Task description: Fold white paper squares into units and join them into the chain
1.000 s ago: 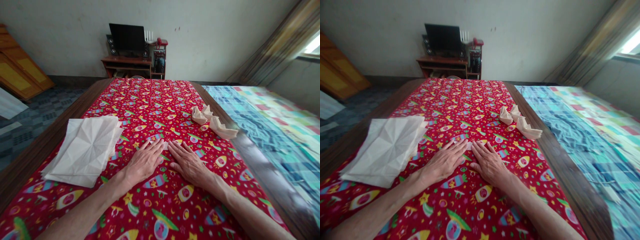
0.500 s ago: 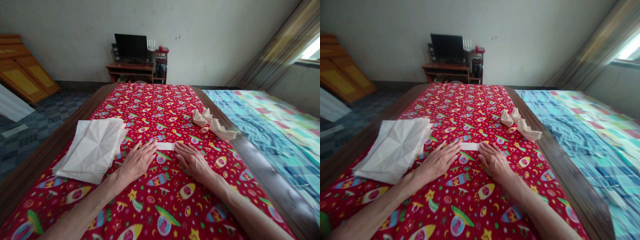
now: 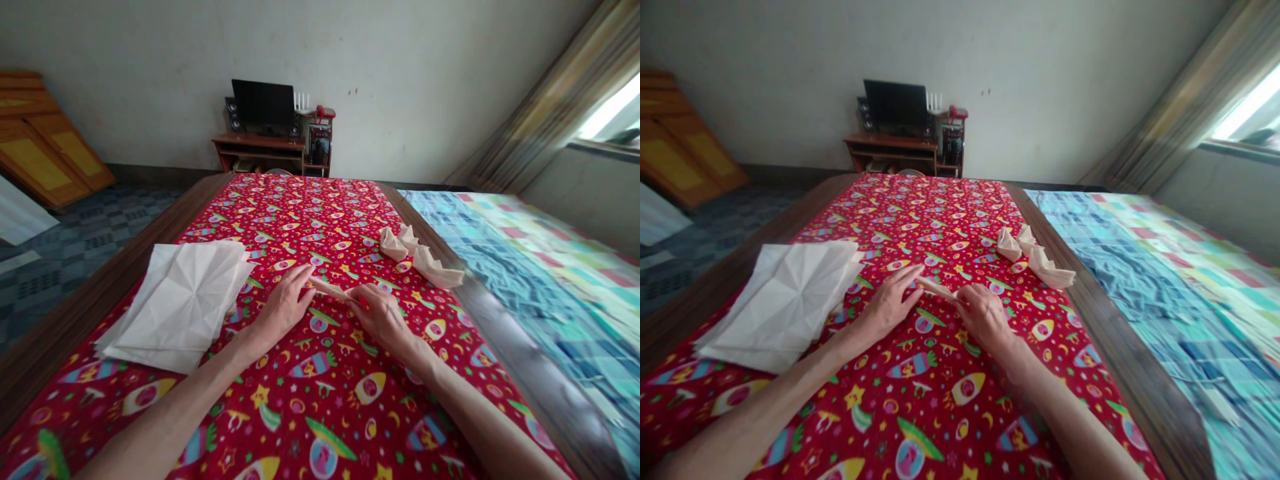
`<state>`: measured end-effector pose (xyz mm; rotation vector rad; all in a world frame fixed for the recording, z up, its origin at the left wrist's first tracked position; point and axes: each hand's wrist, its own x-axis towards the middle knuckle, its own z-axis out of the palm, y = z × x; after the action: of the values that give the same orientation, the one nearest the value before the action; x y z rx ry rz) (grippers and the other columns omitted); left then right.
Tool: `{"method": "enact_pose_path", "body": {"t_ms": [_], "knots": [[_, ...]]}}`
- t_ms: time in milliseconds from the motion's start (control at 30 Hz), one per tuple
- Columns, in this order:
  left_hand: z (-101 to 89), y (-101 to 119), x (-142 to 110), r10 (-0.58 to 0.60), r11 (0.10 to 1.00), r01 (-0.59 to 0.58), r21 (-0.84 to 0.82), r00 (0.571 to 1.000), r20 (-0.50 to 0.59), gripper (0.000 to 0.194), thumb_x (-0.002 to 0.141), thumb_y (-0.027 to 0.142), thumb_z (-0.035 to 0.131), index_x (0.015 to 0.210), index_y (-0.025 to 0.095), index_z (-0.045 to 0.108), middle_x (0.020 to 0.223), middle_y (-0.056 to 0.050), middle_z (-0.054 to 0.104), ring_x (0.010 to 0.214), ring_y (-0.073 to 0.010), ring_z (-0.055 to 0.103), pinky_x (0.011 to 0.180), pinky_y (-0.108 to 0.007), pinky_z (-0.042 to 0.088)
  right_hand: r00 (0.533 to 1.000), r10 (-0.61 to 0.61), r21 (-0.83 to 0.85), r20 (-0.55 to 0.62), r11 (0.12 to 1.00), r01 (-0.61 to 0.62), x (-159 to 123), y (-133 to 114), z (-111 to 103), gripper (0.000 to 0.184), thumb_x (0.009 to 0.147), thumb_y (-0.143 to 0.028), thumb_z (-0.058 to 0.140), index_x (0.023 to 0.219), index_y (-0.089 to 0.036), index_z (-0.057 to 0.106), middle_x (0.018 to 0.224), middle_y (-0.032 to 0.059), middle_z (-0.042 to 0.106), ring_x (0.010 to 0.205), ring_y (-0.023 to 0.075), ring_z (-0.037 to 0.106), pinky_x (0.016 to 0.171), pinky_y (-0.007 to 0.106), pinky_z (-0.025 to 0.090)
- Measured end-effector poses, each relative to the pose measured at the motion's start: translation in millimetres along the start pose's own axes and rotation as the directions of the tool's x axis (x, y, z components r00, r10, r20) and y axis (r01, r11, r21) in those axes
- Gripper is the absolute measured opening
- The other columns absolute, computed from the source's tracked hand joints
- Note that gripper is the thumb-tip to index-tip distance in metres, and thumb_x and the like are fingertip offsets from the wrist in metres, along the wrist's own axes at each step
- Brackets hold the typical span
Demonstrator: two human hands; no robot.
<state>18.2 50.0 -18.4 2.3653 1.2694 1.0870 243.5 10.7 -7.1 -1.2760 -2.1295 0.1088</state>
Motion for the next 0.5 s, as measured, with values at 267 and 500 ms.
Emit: {"method": "enact_pose_path", "body": {"t_ms": [267,500], "knots": [[-5.1,42.5,-6.9,-0.282,0.811,0.396,-0.430,0.909,0.306,0.037,0.094,0.046,0.034,0.101,0.018,0.056,0.087,-0.006,0.064,0.078,-0.0184,0.064,0.073,-0.031,0.053,0.997,-0.074,-0.168,-0.025,0.983,0.068,-8.2,-30.8,7.2,0.013,0.089,-0.017,0.046,0.077,-0.020,0.053,0.073,0.0029,0.056,0.066,0.0150,0.050,0.057,0.025,0.036],[3.8,38.1,-10.0,-0.320,0.878,0.388,-0.280,0.911,0.259,0.024,0.090,0.031,0.038,0.087,0.017,0.057,0.074,-0.003,0.063,0.072,-0.0188,0.061,0.066,-0.029,0.048,0.998,-0.037,0.008,0.057,0.999,0.037,-16.3,-51.9,1.8,0.010,0.092,-0.029,0.048,0.089,-0.021,0.052,0.078,0.0029,0.061,0.068,0.0148,0.058,0.063,0.026,0.044]]}}
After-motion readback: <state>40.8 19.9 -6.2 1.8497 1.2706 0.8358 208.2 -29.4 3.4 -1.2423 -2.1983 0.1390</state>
